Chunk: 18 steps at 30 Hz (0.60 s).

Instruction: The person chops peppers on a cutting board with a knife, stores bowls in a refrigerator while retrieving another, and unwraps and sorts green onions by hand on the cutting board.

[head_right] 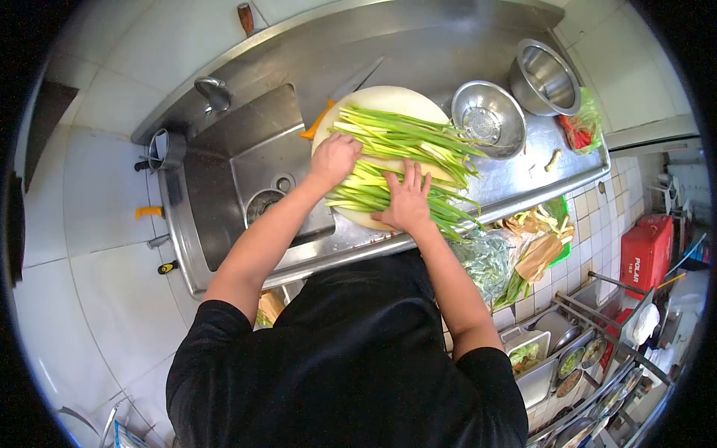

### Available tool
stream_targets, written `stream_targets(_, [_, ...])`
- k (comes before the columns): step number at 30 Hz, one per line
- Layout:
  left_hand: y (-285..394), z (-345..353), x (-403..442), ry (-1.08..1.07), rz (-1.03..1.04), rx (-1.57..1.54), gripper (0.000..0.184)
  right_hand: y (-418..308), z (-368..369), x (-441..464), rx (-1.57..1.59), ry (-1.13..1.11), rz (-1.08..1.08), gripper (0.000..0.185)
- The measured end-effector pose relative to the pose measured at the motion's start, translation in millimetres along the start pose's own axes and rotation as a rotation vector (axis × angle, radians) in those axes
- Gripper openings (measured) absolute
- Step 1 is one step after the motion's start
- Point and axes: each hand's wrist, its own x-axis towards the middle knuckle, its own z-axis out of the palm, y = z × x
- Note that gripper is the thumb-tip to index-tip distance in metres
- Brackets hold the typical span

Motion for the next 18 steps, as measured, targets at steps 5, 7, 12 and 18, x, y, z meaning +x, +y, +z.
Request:
stream_targets(5, [-2.2,-2.5,0.9,0.056,0.09,-0.003,0.011,1.4,-1.9,-2.5,-0.027,0.013,0.024,0.099])
stream_targets(7, [-8.3,-11.5,-3.1,0.118,0.09,-0.119,0.011,1.0,-3.1,-1.5,-0.037,-0.006,0.036,0.1])
stream_targets(12, [-19.1,-67.2,-56.0,0.16,-0.292,-0.669,0.004,0.4,-4.7,0.5,-0.097,-0.07,0.019,0.105])
stream_targets(18, [-45.7,-33.9,-124.2,0.202,-0.532,-1.214,0.011,-0.7,-3.7,2.0,-0.071,-0.073,-0.021,0.099])
